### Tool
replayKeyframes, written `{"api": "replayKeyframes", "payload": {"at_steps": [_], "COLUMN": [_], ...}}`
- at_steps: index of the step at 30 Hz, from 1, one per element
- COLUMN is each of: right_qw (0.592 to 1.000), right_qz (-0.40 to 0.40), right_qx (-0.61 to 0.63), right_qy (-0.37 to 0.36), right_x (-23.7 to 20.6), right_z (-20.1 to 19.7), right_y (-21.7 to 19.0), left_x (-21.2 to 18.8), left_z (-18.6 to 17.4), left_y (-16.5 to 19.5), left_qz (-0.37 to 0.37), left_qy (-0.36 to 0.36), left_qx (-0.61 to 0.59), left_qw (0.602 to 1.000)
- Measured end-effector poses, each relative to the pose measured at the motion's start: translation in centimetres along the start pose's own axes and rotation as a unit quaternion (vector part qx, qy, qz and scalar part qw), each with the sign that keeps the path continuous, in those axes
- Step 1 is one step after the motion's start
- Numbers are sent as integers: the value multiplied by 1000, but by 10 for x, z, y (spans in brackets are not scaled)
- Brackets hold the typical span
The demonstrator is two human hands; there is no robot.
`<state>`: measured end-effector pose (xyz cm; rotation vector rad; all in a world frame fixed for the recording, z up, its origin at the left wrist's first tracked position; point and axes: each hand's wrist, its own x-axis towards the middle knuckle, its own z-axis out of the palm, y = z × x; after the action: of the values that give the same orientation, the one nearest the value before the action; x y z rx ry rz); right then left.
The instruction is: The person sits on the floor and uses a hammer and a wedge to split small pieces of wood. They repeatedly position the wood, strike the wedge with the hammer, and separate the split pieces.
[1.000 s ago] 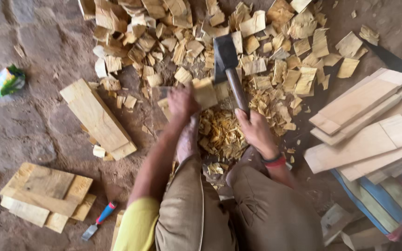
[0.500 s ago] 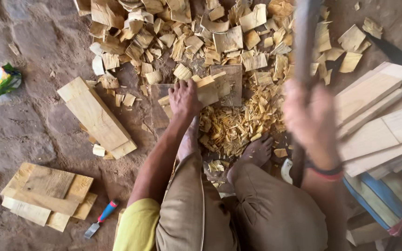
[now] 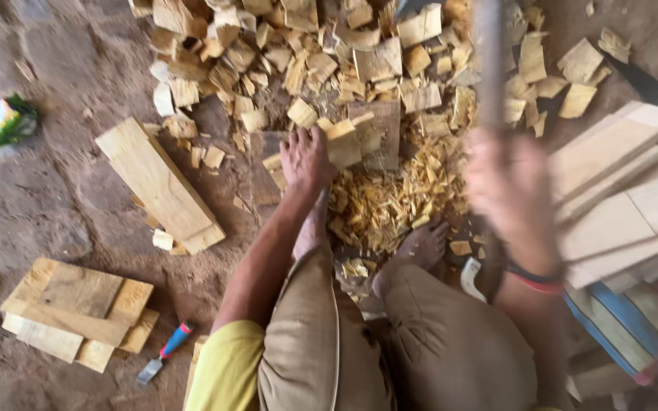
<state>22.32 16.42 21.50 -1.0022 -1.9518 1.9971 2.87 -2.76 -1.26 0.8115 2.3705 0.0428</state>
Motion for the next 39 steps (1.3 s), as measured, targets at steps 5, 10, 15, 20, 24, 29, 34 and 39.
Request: {"api": "replayKeyframes", "payload": {"at_steps": [5, 10, 15, 20, 24, 29, 34, 39], "right_qw": [999, 959, 982, 998, 995, 927, 964, 986], "right_qz": [11, 54, 146, 29, -41, 76, 169, 40], "right_qx": [21, -275, -123, 18, -28, -368, -204, -147], "right_qy": [43, -31, 6, 45, 90, 8, -18, 64], "right_x": [-6, 10, 5, -11, -18, -3, -17, -21], "right_z": [-7, 56, 41, 3, -16, 36, 46, 16], "right_y": [-9, 96, 85, -1, -10, 96, 154, 61], "left_x": [5, 4, 2, -1, 2, 3, -2, 1], "left_z": [-7, -6, -2, -1, -1, 5, 10, 2], "left_y": [2, 3, 1, 2, 4, 1, -4, 0], "left_qz": [-16, 12, 19, 12, -2, 8, 51, 68], "left_qy": [-26, -4, 26, 32, 19, -12, 110, 172], "left_qx": [15, 30, 3, 14, 27, 34, 44, 60], "left_qw": [999, 999, 999, 999, 999, 999, 992, 981]}}
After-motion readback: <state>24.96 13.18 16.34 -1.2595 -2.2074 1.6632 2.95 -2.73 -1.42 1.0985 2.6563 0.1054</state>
